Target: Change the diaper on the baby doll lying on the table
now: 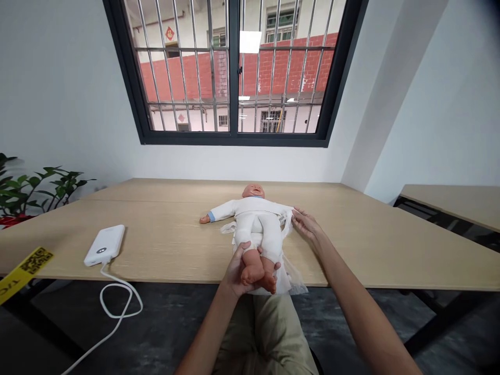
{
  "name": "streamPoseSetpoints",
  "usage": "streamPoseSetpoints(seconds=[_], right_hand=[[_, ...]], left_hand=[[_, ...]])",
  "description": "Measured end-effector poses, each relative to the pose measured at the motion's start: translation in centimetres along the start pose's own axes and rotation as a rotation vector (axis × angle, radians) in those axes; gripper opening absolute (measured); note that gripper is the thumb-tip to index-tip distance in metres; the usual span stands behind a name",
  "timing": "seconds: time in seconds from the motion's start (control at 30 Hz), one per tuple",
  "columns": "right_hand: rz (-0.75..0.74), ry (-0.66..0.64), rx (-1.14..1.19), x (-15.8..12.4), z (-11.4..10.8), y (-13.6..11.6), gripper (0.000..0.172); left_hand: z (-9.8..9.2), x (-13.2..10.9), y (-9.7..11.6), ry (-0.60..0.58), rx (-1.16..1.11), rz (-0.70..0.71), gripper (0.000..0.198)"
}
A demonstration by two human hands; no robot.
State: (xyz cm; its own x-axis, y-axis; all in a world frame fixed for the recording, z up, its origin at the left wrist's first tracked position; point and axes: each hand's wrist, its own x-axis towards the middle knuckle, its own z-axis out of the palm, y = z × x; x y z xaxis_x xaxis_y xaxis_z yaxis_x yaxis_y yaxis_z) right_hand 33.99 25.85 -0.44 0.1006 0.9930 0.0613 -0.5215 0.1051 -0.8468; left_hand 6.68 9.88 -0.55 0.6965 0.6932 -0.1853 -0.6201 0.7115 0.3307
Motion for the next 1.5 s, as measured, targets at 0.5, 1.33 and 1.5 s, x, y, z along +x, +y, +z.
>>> streamPoseSetpoints(seconds=[0.5, 1.33, 1.5], right_hand=[[-0.273, 0.089, -0.837, 0.9, -1.3, 1.9, 0.020], [-0.132, 0.119, -0.032, 0.3, -0.1, -0.2, 0.041], [-0.116, 0.155, -0.058, -0.1, 0.2, -0.2, 0.042]], left_hand=[[0.1, 0.1, -0.2, 0.037, -0.004, 0.033, 0.030], [0.2, -0.1, -0.2, 0.057, 0.005, 0.027, 0.028], [0.2, 0.0, -0.1, 0.069, -0.003, 0.021, 0.030]])
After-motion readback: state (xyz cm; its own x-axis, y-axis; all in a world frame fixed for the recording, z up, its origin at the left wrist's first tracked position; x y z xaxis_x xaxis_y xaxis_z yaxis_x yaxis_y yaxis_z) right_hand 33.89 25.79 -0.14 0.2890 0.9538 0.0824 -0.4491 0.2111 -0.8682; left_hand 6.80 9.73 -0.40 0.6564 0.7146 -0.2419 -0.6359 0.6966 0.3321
